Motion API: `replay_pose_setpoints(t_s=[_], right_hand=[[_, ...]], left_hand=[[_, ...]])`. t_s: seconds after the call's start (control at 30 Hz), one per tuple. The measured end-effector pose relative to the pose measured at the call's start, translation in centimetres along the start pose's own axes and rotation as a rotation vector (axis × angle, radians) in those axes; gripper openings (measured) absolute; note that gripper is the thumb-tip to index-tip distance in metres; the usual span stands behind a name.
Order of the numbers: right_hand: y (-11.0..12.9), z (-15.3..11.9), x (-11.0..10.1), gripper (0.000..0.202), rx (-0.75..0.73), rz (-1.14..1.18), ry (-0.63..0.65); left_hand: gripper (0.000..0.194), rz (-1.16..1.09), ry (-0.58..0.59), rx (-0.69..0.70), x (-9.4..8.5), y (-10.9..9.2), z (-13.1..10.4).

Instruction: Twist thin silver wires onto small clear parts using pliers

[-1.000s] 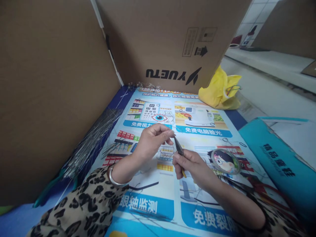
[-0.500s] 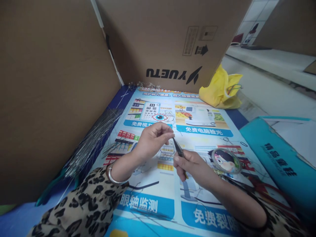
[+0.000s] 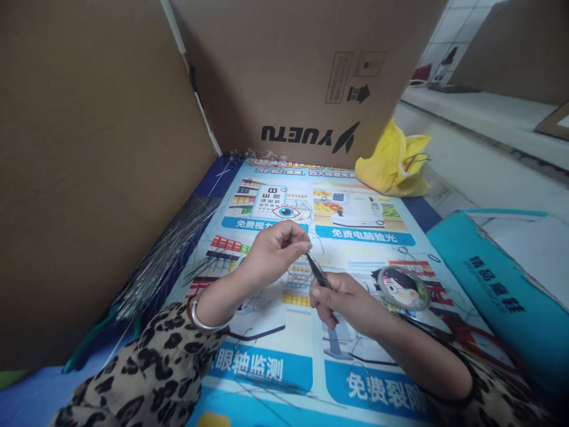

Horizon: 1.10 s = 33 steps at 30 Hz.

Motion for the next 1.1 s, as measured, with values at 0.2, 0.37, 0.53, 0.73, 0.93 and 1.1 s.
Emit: replay_pose_setpoints(t_s=[0.2, 0.37, 0.53, 0.73, 0.93, 1.1], right_hand=[[-0.6, 0.0, 0.6, 0.031, 0.06, 0.257, 0.13], [-0.2, -0.1, 1.2, 0.03, 0.102, 0.403, 0.165], [-0.1, 0.0, 1.1, 0.03, 0.124, 0.446, 0.157], [-0.7, 0.2, 0.7, 0.033, 0.12, 0.313, 0.143], [-0.9, 0.2, 0.7, 0.034, 0.128, 0.276, 0.135], [0.1, 0.1, 0.5, 0.036, 0.087, -0.035, 0.075]], left_hand=[[0.012, -0.13, 0.03, -0.021, 0.2, 0.0, 0.1], [0.014, -0.227, 0.046, -0.049, 0.3, 0.0, 0.1], [0.016, -0.287, 0.053, -0.072, 0.7, 0.5, 0.1], [0.02, -0.279, -0.011, -0.042, 0.6, 1.0, 0.2], [0.022, -0.284, -0.005, -0.037, 0.6, 1.1, 0.2], [0.022, -0.14, -0.041, -0.028, 0.1, 1.3, 0.2]])
Point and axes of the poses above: each hand's wrist, its own z-axis towards the middle knuckle, its own x-axis out of the palm, y = z × x, the point moved 5 cm from there along z, towards the middle knuckle, and after that the axes turned 14 degrees about z, right-handed, at the moved point
